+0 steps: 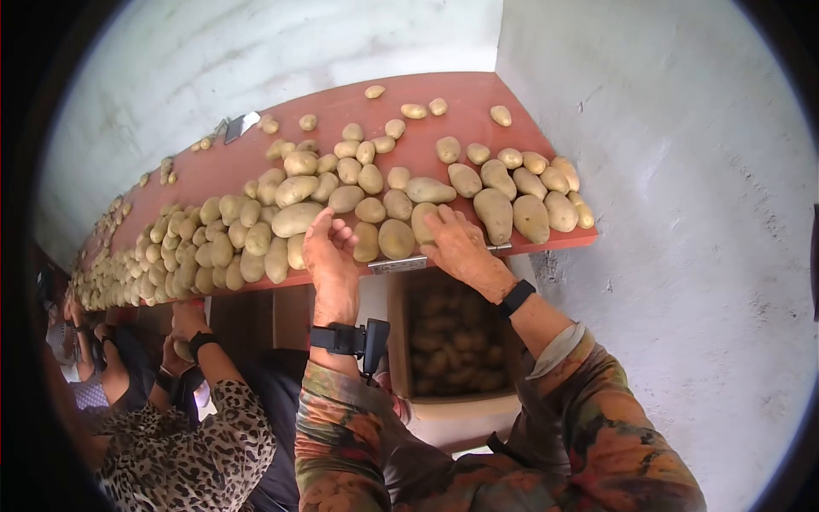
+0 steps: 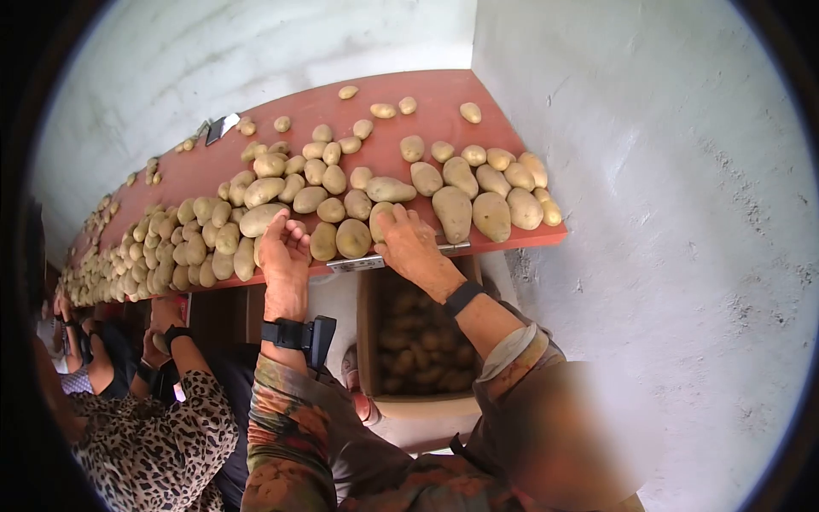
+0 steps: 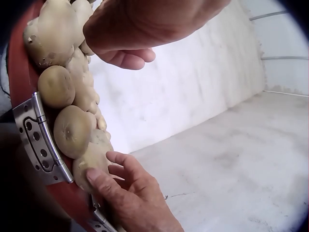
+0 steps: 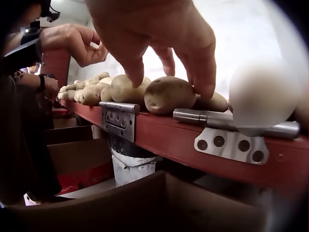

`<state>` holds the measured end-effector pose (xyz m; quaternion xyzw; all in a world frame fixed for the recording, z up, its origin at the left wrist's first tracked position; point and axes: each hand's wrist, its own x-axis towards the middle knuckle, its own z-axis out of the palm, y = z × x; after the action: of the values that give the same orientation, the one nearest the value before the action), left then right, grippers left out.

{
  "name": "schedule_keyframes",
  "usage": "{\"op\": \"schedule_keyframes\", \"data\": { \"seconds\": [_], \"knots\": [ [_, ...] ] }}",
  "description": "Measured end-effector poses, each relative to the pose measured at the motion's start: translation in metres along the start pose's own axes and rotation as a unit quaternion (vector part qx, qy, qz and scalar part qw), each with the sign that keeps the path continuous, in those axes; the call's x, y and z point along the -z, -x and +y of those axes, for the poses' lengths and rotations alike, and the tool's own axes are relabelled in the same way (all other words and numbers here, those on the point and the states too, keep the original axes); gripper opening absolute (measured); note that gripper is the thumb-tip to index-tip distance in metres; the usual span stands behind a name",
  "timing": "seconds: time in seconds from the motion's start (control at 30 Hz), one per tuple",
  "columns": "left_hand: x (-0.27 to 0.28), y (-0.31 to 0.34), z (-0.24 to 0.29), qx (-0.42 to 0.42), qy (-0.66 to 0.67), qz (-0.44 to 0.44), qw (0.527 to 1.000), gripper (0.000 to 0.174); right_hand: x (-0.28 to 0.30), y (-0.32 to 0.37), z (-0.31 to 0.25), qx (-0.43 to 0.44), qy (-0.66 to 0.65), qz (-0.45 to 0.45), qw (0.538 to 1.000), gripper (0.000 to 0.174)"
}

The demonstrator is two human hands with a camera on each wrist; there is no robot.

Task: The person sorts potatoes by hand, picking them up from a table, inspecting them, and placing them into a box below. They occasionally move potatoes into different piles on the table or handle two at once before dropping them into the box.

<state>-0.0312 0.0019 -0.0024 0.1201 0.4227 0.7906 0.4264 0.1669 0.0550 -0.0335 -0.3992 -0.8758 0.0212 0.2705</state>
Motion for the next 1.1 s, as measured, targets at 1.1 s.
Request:
{"op": "schedule_keyframes", "data": {
  "seconds": [1.1],
  "knots": [
    [-0.018, 0.003, -0.033, 0.041, -0.058, -0.074, 0.995, 0.019, 0.017, 0.01, 0.008, -0.062, -0.062, -0.124, 0.988, 0.055]
  ]
}}
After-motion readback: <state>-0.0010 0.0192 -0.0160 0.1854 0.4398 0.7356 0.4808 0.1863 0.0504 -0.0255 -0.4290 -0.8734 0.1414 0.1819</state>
